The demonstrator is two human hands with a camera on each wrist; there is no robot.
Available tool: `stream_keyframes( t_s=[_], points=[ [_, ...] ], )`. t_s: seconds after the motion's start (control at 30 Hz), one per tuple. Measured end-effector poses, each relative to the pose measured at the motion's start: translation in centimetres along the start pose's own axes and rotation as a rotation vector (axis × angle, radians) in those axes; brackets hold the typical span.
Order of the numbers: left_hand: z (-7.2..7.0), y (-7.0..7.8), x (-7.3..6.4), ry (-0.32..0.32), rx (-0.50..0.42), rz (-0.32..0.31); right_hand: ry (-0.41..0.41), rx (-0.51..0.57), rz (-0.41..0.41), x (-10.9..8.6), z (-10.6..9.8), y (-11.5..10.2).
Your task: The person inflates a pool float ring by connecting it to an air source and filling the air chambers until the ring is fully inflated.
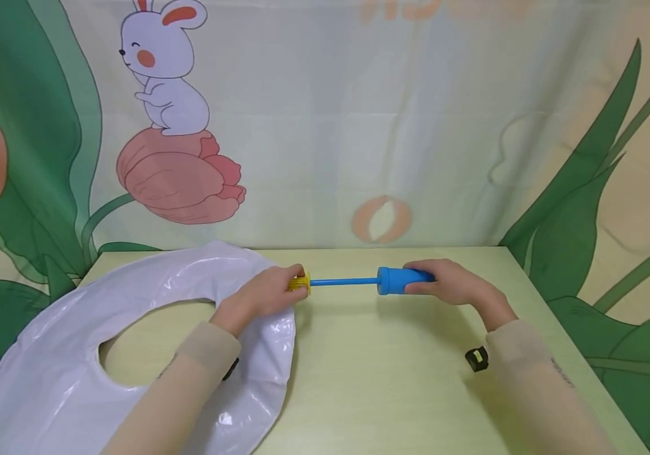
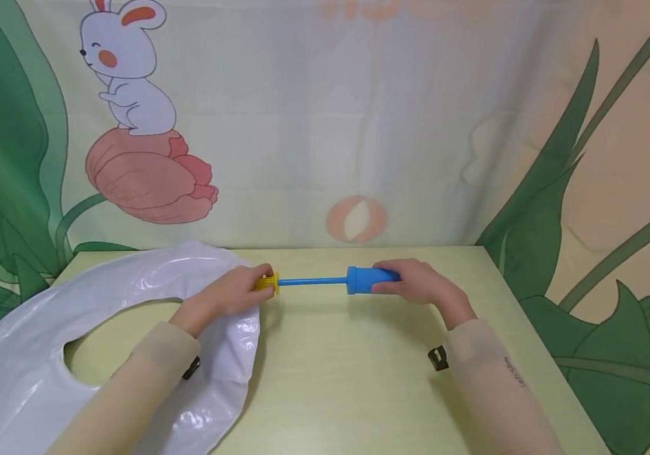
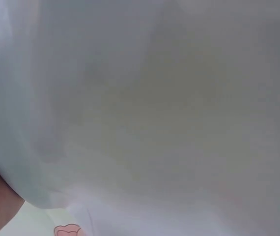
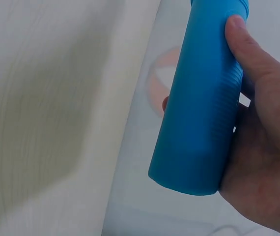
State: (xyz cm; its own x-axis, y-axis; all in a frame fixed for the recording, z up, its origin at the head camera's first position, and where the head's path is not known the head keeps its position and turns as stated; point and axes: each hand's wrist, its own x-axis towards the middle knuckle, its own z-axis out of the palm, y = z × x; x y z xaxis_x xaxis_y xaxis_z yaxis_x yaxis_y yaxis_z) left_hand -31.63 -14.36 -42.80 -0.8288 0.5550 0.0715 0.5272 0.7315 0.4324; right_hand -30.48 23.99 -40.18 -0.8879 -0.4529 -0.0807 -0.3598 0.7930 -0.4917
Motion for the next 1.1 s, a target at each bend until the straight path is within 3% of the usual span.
stream_keyframes(
  t_s=[0.2, 0.43, 0.73, 0.9, 1.1],
  points=[
    [0.0, 0.6, 0.7, -0.013, 0.043, 0.007, 0.045, -0.045, 0.002, 0.2, 0.2, -0.3],
    [0.1, 2.0, 1.2, -0.067, 0.083, 0.026, 0.091, -0.121, -0.067, 1.7, 2.4, -3.1],
    [0.9, 3.9, 1.6, -0.052, 0.084, 0.020, 0.103, -0.205, -0.111, 3.3, 4.3, -6.5],
    [1.4, 3.2, 1.6, -0.022, 0.074, 0.015, 0.075, -0.183, -0.091, 3.3, 4.2, -6.6],
    [1.3, 1.8, 1.4, 0.021, 0.099, 0.049, 0.091, -0.139, -0.067, 2.3, 3.5, -4.3]
  ],
)
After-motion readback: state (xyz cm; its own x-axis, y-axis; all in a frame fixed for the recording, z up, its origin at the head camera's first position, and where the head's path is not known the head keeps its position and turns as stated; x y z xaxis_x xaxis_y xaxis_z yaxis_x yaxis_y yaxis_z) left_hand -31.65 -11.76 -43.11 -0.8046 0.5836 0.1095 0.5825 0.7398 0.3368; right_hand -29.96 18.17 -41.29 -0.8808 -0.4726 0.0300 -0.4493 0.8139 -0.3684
